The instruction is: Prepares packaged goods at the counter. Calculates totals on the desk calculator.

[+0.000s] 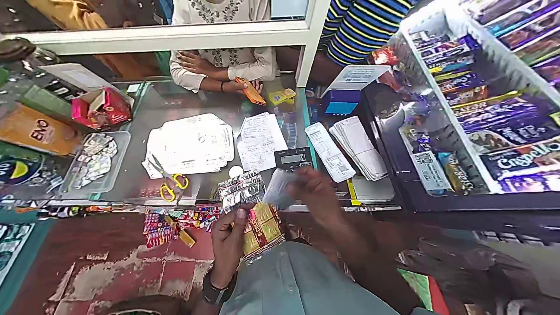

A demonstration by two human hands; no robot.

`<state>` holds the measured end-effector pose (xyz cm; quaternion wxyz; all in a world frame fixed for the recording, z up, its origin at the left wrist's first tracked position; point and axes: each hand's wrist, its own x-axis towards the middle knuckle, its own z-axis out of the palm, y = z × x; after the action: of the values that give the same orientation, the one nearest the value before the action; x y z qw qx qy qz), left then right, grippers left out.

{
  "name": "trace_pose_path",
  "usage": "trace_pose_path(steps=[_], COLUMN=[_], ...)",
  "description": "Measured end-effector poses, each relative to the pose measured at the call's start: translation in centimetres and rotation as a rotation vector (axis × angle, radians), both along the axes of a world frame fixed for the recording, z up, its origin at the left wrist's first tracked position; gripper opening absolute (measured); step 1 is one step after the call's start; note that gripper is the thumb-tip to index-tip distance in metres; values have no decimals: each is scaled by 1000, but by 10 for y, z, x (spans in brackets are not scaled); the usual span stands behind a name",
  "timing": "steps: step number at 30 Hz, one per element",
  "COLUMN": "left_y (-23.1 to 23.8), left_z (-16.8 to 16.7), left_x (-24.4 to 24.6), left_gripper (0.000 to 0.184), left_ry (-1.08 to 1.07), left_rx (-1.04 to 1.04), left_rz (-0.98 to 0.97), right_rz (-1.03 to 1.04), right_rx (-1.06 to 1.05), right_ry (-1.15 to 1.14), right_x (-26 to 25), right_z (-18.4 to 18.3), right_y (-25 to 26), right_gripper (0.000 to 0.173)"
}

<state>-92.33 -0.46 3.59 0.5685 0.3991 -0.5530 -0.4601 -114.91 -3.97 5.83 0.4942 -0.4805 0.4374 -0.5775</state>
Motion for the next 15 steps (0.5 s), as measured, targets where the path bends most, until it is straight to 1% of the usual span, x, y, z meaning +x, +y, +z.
trace_pose_path(steps=[1, 2, 3, 4, 5, 6, 7, 8, 9, 10, 11, 12, 13, 14, 15], left_y=[1, 2, 3, 1, -2, -5, -7, -7, -6, -4, -2, 0, 1, 4, 6], left_z=[4, 7, 11, 15, 17, 20, 24, 27, 31, 33, 33, 32, 29, 26, 22], left_x=[5, 10, 13, 16, 17, 18, 20, 24, 28, 29, 29, 31, 34, 38, 42], left_gripper=[27, 27, 31, 45, 62, 77, 88, 94, 96, 94, 86, 76, 67, 62, 57], left_ry=[38, 64, 96, 129, 160, 184, 200, 202, 191, 180, 198, 247, 324, 409, 477], left_rx=[29, 61, 88, 101, 107, 109, 104, 93, 84, 81, 98, 121, 148, 177, 198], left_rz=[-11, -13, -15, -32, -58, -68, -64, -57, -46, -39, -40, -49, -64, -74, -84], right_rz=[-104, -178, -204, -220, -215, -191, -160, -137, -134, -165, -213, -251, -254, -188, -63], right_rx=[11, 32, 34, 39, 72, 119, 172, 216, 234, 212, 170, 106, 62, 62, 104], right_ry=[58, 137, 211, 260, 303, 350, 408, 488, 606, 744, 855, 906, 883, 790, 672], right_x=[-12, -26, -42, -57, -71, -81, -85, -84, -83, -86, -90, -91, -85, -72, -61], right_z=[4, 4, -2, -14, -28, -40, -49, -54, -56, -53, -47, -38, -25, -12, -2], right_y=[-21, -48, -81, -118, -151, -176, -193, -203, -207, -204, -191, -172, -147, -116, -87], right_gripper=[28, 37, 43, 47, 49, 50, 52, 55, 58, 59, 57, 51, 42, 32, 31])
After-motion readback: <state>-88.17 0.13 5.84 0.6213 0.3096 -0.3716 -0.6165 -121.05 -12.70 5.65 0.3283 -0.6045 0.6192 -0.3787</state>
